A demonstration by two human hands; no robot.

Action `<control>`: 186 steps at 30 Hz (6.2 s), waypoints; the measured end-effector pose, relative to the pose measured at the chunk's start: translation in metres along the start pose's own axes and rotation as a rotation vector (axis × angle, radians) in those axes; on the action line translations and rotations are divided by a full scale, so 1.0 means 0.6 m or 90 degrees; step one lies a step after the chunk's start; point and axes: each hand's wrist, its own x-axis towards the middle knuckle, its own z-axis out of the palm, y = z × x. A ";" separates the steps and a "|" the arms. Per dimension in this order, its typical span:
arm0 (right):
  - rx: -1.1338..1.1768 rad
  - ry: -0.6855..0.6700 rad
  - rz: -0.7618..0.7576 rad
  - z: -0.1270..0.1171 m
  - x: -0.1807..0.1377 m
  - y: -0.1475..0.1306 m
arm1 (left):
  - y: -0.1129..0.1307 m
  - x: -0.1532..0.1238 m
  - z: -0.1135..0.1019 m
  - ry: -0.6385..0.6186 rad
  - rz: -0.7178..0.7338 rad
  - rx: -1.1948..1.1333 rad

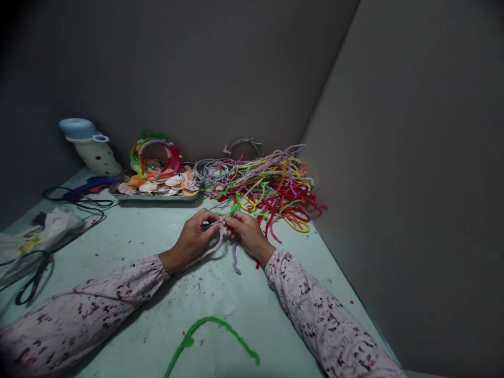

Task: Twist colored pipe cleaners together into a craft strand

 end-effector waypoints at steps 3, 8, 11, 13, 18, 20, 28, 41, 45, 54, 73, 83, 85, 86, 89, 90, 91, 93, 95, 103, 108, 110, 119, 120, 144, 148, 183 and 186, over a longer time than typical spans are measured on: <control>-0.003 0.005 -0.001 0.000 0.000 0.000 | -0.002 0.000 0.001 0.003 0.002 -0.001; -0.005 0.014 0.000 0.000 0.000 0.001 | -0.003 0.000 0.003 0.009 0.003 0.015; -0.008 0.014 0.002 0.000 0.001 0.001 | -0.004 0.000 0.004 0.015 -0.001 0.022; -0.006 0.013 0.001 0.001 0.001 0.002 | -0.004 0.001 0.004 0.018 -0.001 0.024; -0.002 0.016 0.003 0.001 0.001 0.002 | -0.003 0.000 0.004 0.020 0.002 0.029; -0.003 0.016 0.004 0.001 0.000 0.001 | -0.002 0.000 0.004 0.018 0.002 0.034; -0.014 0.030 0.000 0.002 0.000 0.001 | 0.000 -0.001 0.005 0.015 0.007 0.044; -0.026 0.026 -0.004 0.005 0.000 -0.003 | 0.003 0.000 0.002 0.036 0.025 0.061; -0.029 0.030 -0.014 0.005 -0.002 -0.003 | 0.003 0.001 0.004 0.040 0.028 0.057; -0.031 0.028 -0.006 0.003 -0.002 -0.002 | 0.002 0.002 0.001 0.025 0.019 0.035; -0.049 0.014 -0.028 0.003 -0.002 -0.002 | 0.004 -0.002 0.003 0.029 -0.010 -0.013; -0.058 0.011 -0.030 0.002 -0.004 -0.001 | 0.007 -0.002 0.003 0.030 -0.016 -0.020; -0.058 0.009 -0.028 0.002 -0.003 -0.001 | 0.006 -0.002 0.002 0.028 -0.016 -0.021; -0.058 0.009 -0.027 0.002 -0.003 -0.001 | 0.006 -0.003 0.002 0.027 -0.015 -0.022; -0.053 0.008 -0.029 0.001 -0.003 0.001 | 0.006 -0.004 0.001 0.023 -0.019 -0.025; -0.051 0.007 -0.030 0.001 -0.003 0.001 | 0.007 -0.004 0.002 0.022 -0.023 -0.028; -0.050 0.005 -0.029 0.001 -0.003 0.001 | 0.008 -0.004 0.002 0.025 -0.028 -0.032; -0.048 0.002 -0.026 0.001 -0.003 0.001 | 0.011 -0.004 0.003 0.034 -0.034 -0.038; -0.048 0.003 -0.023 0.001 -0.004 0.000 | 0.015 -0.004 0.004 0.042 -0.034 -0.042; -0.060 -0.003 -0.023 0.000 -0.004 0.000 | 0.013 -0.001 0.003 0.022 -0.055 -0.043; -0.049 -0.006 -0.020 0.000 -0.004 0.000 | 0.007 -0.002 0.004 0.014 -0.065 -0.067; -0.040 -0.008 -0.021 0.001 -0.004 -0.001 | 0.008 -0.001 0.004 0.007 -0.066 -0.068; -0.017 0.010 -0.014 0.001 -0.003 -0.002 | 0.011 0.000 0.006 0.036 -0.052 -0.082; -0.015 0.014 -0.014 0.002 -0.003 -0.002 | 0.011 0.000 0.005 0.034 -0.052 -0.081; -0.066 -0.003 -0.027 -0.001 -0.002 0.003 | 0.015 0.003 -0.001 0.003 -0.114 -0.100; -0.065 -0.001 -0.027 -0.001 -0.002 0.004 | 0.013 0.003 -0.002 -0.005 -0.130 -0.105; -0.056 0.006 -0.032 0.003 -0.004 0.001 | 0.013 0.003 -0.002 -0.018 -0.136 -0.119; -0.068 0.005 -0.034 0.001 -0.003 0.003 | 0.016 0.003 -0.004 -0.027 -0.132 -0.117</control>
